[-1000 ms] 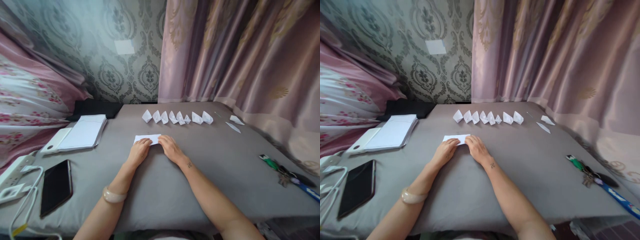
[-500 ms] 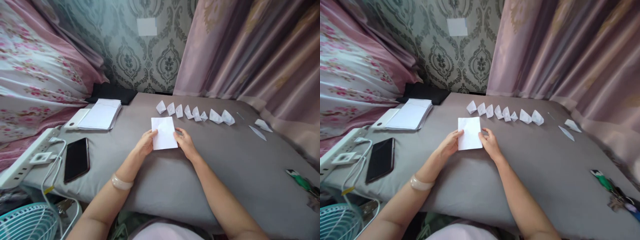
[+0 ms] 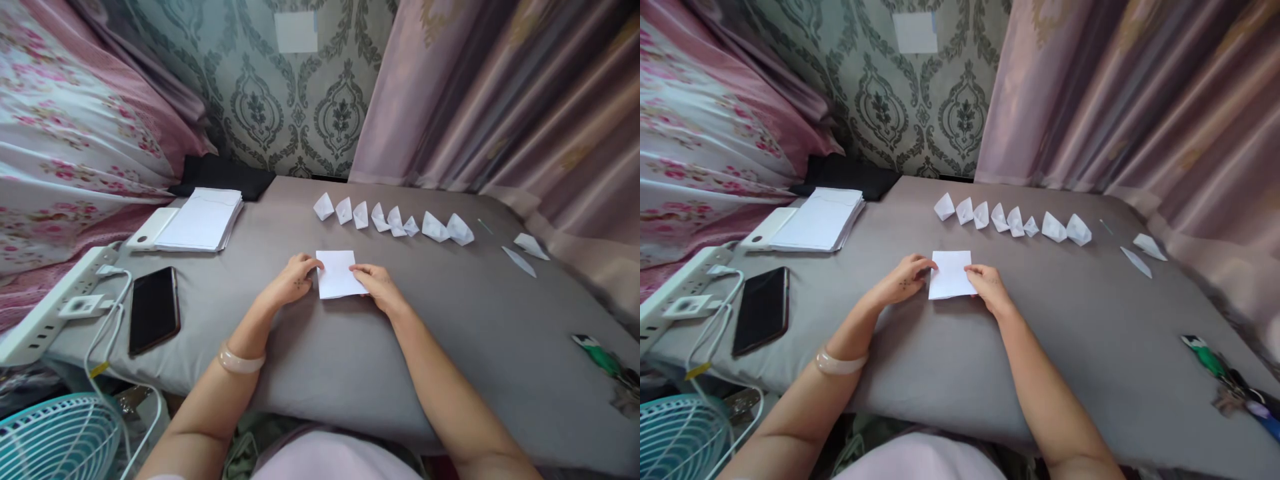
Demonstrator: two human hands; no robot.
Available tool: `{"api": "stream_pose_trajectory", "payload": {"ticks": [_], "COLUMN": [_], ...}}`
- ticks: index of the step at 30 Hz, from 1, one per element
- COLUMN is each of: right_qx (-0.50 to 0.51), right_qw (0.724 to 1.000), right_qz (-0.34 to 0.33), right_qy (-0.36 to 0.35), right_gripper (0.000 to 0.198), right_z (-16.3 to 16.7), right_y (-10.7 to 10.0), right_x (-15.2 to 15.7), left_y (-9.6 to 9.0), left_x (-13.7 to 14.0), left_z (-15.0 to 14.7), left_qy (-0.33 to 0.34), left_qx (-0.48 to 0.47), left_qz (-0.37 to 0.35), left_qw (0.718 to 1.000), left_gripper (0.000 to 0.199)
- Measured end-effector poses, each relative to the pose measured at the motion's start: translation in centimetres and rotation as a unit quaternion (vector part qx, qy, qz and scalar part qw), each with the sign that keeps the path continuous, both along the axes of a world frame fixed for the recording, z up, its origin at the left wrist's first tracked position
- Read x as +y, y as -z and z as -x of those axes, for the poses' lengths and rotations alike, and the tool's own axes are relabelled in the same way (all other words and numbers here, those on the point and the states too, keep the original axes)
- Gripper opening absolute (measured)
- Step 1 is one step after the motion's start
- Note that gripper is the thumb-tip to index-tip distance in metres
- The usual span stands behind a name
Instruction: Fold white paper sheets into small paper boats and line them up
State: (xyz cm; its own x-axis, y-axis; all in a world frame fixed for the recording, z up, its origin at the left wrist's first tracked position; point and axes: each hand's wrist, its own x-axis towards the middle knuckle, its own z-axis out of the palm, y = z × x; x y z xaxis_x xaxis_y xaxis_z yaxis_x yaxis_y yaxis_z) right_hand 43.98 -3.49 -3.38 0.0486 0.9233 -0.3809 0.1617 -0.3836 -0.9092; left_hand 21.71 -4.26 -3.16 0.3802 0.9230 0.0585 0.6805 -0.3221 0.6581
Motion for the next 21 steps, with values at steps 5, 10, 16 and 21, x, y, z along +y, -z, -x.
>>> {"api": "stream_pose_trajectory", "payload": {"ticks": [5, 10, 16, 21], "right_qx": [0.028, 0.080, 0.126, 0.017], "right_qw": [0.999, 0.994, 0.987, 0.996], "right_qz": [0.034, 0.067, 0.099, 0.068], "right_qy": [0.013, 0.016, -0.027, -0.059], "right_gripper": [0.015, 0.008, 0.025, 0.014], "right_z": [-0.1, -0.3, -1.2, -1.1], "right_y": [-0.4, -0.6, -1.5, -1.5], "right_x": [-0.1, 0.0, 0.3, 0.1], "left_y": [0.1, 0.5, 0.9, 1.3], "left_x": [-0.2, 0.2, 0.6, 0.7], "left_z": [-0.1, 0.2, -0.7, -1.8], "left_qy": [0.041, 0.054, -0.023, -0.117], "left_qx": [0.040, 0.022, -0.009, -0.008], "left_qz": [-0.011, -0.030, -0.030, -0.009], "left_qw": [0.998, 0.998, 0.999, 0.993], "left_gripper": [0.037, 0.026, 0.021, 0.017]}}
